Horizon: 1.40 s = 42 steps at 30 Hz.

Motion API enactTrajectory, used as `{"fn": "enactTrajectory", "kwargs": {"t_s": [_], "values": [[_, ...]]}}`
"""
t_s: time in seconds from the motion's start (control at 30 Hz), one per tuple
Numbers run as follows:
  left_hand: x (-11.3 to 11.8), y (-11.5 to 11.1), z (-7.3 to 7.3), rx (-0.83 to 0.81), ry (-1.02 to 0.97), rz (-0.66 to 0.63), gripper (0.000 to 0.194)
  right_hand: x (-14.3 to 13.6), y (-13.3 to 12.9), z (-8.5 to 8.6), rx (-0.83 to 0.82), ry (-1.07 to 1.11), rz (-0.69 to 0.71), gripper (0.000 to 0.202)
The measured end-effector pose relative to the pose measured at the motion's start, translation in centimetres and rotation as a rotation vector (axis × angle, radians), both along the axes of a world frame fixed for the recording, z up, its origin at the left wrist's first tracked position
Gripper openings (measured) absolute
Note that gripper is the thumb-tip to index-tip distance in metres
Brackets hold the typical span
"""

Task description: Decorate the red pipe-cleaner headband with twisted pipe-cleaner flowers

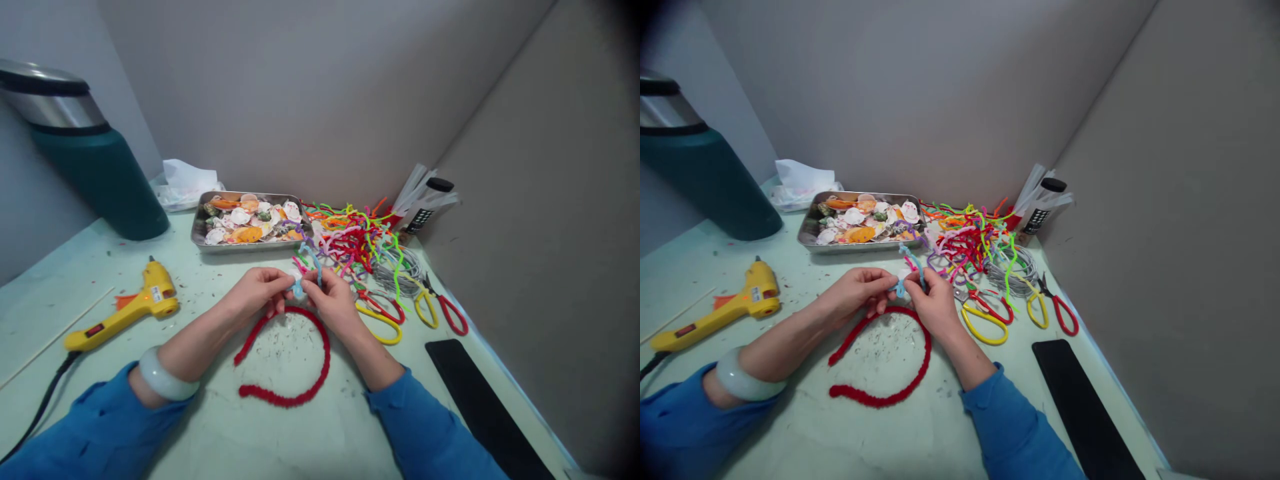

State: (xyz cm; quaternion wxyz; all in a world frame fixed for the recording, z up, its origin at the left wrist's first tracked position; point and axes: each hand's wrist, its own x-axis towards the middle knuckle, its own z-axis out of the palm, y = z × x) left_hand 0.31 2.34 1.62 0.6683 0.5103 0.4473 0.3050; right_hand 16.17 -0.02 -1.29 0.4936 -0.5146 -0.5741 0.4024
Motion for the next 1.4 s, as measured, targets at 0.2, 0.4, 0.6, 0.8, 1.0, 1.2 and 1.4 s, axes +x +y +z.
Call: {"fn": "enactTrajectory", "kwargs": {"t_s": [0.2,0.4,0.6,0.8,1.0,1.2,1.4], "values": [[-0.02,0.03,-0.23,-0.016,-0.045,0.001,0.022,-0.02,-0.15,0.11,0.097,-0.139,-0.007,0.010],[-0.19,0.16,-0.16,-0.027,-0.019,-0.055,0.017,-0.11,-0.33,0.48,0.162,-0.230,-0.038,0.009],[-0.15,0.24,-0.18,-0.007,-0.014,-0.005,0.017,-0.13,-0.20,0.34,0.057,-0.054,-0.014,0.014],[-0.11,0.22,-0.36,-0.002,-0.046,0.012,0.018,0.05,0.24,0.04,-0.037,0.060,0.017,0.021],[0.14,0.19,-0.56,0.045,-0.047,0.060,0.017,-0.07,0.24,-0.28,-0.036,0.010,0.054,0.017],[0.19,0.05,-0.68,0.019,-0.135,0.068,0.014,0.01,0.26,0.04,-0.086,0.135,0.108,0.022],[-0.23,0.45,-0.95,-0.017,-0.257,0.068,0.013,-0.23,0.12,0.45,-0.110,0.303,0.114,0.020]]}}
